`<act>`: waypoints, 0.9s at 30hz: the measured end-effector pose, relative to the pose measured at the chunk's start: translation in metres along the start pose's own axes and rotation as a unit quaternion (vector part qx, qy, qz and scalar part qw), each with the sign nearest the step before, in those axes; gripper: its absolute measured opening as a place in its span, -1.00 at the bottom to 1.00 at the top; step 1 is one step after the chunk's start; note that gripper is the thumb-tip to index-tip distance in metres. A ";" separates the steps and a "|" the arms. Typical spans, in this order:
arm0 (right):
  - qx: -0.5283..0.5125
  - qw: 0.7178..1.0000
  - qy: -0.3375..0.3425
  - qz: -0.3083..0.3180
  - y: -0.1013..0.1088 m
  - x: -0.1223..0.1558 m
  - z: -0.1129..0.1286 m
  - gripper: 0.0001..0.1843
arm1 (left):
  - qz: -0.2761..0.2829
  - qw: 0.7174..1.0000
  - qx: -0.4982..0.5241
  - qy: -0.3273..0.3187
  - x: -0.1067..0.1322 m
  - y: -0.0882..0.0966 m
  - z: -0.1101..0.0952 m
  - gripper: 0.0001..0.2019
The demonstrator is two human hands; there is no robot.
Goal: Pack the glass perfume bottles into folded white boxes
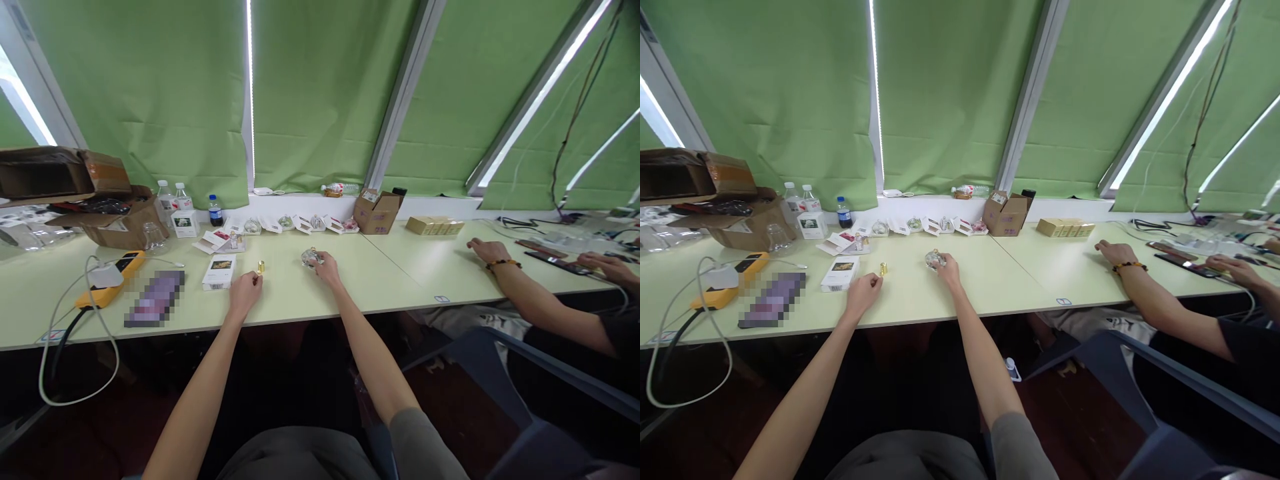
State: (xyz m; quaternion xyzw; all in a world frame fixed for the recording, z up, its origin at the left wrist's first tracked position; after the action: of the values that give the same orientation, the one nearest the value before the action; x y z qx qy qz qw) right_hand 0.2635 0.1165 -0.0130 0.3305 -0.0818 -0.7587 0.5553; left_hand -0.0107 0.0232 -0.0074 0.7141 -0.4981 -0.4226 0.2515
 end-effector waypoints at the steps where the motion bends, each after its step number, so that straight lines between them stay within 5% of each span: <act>1: -0.025 0.999 0.003 0.034 -0.006 0.002 0.004 -0.55 | 0.000 1.000 0.000 0.001 0.000 0.000 0.000 -0.75; 6: -0.075 0.988 0.047 0.128 -0.023 0.014 0.021 -0.51 | -0.001 1.000 0.003 -0.002 0.001 0.000 0.000 -0.74; 20: -0.029 0.979 0.111 0.166 -0.036 0.021 0.038 -0.42 | 0.003 1.000 0.002 -0.001 0.000 -0.002 0.002 -0.74; 23: -0.020 0.985 0.102 0.135 -0.029 0.023 0.043 -0.35 | 0.001 1.000 0.005 -0.005 0.000 -0.001 0.001 -0.75; 27: 0.017 0.991 0.136 -0.004 -0.010 0.029 0.052 -0.51 | -0.004 1.000 0.017 0.006 0.000 -0.001 0.002 -0.76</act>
State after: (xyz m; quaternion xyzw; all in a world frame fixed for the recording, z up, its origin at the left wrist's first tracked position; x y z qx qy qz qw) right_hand 0.2205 0.0816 0.0103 0.4399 -0.0170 -0.7077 0.5526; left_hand -0.0116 0.0239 -0.0091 0.7228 -0.5009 -0.4110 0.2402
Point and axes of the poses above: each hand's wrist, its own x-axis away from the middle knuckle, its own y-axis out of the back of the hand, z = x × y, the point moved 3 cm from there along -x, towards the middle knuckle, and after that the axes turned 3 degrees about -z, right-handed, at the moved point
